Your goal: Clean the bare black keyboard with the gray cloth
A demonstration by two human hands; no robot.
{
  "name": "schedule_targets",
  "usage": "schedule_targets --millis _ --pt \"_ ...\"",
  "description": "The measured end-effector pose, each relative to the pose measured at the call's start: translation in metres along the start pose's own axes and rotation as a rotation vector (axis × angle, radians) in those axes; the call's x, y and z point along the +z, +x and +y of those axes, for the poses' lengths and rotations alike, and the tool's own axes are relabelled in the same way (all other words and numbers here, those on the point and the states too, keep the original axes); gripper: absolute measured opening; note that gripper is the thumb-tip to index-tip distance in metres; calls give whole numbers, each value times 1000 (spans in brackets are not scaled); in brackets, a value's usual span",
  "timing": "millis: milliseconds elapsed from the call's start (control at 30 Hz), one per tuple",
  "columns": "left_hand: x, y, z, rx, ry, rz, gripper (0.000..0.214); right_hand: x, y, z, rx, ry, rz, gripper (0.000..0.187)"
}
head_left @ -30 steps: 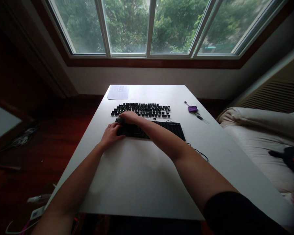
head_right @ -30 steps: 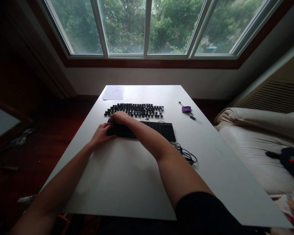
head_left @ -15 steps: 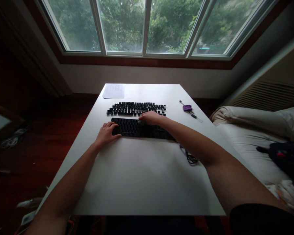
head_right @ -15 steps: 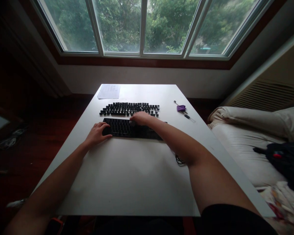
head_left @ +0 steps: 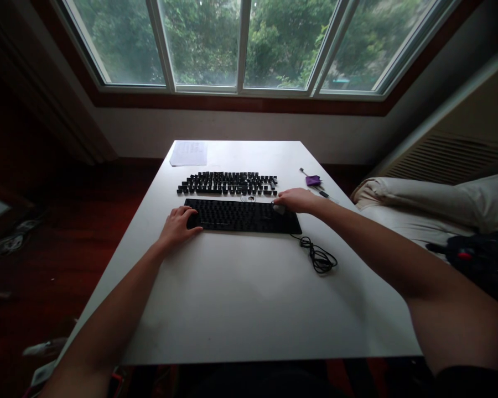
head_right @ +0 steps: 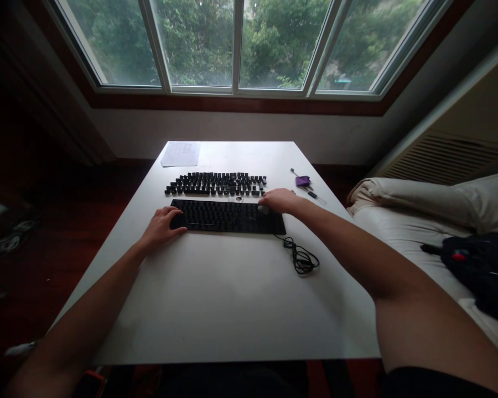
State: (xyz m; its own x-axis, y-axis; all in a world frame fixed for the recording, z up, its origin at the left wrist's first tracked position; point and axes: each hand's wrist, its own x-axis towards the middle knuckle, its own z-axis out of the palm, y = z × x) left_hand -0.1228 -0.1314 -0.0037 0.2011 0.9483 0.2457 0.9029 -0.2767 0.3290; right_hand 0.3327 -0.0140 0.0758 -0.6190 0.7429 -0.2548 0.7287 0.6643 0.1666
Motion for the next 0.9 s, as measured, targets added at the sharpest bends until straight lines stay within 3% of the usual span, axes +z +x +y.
schedule_targets --millis 133,233,400,567,700,900 --pt "1 1 0 11 4 5 56 3 -14 22 92 25 -48 26" --pt "1 2 1 9 -5 -1 57 3 -22 29 99 23 11 19" --pt "2 2 0 9 -16 0 57 8 -15 0 6 -28 216 32" --pt "2 0 -2 13 -11 -6 57 26 -14 -20 -79 -98 250 36" --pt "4 -2 1 12 -7 1 57 37 -37 5 23 -49 226 37" --pt "6 -1 1 -1 -13 7 58 44 -69 45 206 37 138 24"
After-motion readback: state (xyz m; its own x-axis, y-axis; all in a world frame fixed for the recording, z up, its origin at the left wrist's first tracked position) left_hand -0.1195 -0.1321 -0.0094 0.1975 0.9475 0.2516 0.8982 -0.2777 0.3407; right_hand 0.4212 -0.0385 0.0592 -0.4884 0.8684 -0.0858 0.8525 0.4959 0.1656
